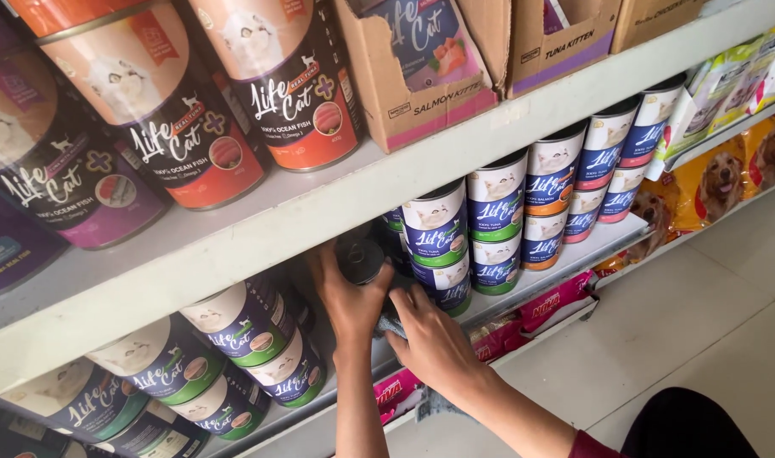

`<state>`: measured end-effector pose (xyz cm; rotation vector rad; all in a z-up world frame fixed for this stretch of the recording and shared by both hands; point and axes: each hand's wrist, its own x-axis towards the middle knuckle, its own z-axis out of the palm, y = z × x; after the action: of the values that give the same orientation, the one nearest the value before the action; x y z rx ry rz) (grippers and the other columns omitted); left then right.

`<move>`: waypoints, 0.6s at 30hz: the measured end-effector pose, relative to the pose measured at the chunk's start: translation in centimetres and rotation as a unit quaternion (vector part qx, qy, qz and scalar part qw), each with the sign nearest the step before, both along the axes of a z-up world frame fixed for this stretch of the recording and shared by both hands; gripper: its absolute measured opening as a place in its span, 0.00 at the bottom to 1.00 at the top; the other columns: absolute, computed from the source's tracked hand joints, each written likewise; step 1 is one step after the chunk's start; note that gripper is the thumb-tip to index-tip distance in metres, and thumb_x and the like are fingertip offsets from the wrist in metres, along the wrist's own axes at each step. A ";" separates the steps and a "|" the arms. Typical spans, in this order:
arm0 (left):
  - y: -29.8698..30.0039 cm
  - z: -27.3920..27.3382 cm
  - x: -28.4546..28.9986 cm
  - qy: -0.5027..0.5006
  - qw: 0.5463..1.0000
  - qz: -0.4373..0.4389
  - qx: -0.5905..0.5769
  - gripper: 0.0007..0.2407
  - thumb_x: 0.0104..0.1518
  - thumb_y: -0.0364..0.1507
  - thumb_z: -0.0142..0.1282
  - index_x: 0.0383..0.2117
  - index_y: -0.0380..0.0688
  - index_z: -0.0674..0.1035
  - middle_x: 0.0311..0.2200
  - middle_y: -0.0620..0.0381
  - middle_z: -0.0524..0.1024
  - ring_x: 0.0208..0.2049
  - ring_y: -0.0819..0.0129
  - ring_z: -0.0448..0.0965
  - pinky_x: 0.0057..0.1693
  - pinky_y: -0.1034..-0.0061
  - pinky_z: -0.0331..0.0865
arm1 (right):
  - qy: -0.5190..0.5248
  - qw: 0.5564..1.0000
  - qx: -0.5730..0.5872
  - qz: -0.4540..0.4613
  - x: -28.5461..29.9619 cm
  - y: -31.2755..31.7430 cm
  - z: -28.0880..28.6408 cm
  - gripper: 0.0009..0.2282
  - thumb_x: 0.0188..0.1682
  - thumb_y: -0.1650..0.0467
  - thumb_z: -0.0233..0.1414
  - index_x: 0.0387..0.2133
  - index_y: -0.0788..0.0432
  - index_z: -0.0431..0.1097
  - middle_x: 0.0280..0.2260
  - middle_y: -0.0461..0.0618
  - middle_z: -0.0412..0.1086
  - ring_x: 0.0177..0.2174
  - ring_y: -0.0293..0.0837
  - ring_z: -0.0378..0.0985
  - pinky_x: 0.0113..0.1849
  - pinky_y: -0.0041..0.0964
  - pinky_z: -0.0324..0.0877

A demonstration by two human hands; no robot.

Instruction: Wipe down canned cat food on the grocery store shelves using a cloth.

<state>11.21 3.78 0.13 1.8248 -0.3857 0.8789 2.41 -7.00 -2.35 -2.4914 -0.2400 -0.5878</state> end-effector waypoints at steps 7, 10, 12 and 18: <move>2.1 -3.7 5.6 0.022 0.998 0.004 -0.062 0.30 0.63 0.39 0.63 0.63 0.27 0.67 0.64 0.30 0.63 0.66 0.42 0.62 0.67 0.54 0.54 | -0.007 0.999 0.019 0.040 -0.9 -0.1 1.4 0.24 0.45 0.69 0.62 0.51 0.66 0.61 0.44 0.69 0.65 0.25 0.57 0.81 0.24 0.45 0.79; 3.5 -6.2 11.6 0.137 0.974 -0.035 -0.176 0.25 0.65 0.42 0.52 0.61 0.33 0.73 0.61 0.40 0.72 0.62 0.52 0.70 0.66 0.62 0.60 | -0.021 0.998 0.054 0.040 -1.1 0.6 4.4 0.28 0.44 0.70 0.59 0.59 0.61 0.59 0.52 0.70 0.64 0.19 0.55 0.81 0.19 0.43 0.78; 3.9 -8.0 14.8 0.349 0.810 -0.179 -0.436 0.26 0.61 0.44 0.47 0.60 0.39 0.72 0.55 0.44 0.76 0.54 0.50 0.76 0.57 0.61 0.69 | -0.018 1.000 -0.008 0.020 -1.2 1.2 7.1 0.34 0.44 0.65 0.62 0.67 0.50 0.58 0.63 0.86 0.50 0.22 0.64 0.81 0.23 0.50 0.77; 2.2 -7.7 14.7 0.267 0.947 -0.094 -0.154 0.23 0.53 0.37 0.60 0.54 0.39 0.76 0.53 0.49 0.76 0.55 0.56 0.74 0.59 0.64 0.66 | -0.028 0.998 -0.053 -0.018 -0.7 0.6 4.0 0.31 0.44 0.67 0.61 0.61 0.56 0.57 0.58 0.84 0.56 0.26 0.66 0.82 0.25 0.53 0.78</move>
<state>25.94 6.03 -7.55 1.6211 -0.0672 0.2687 1.70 -6.38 1.66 -2.5881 -0.2546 -0.6764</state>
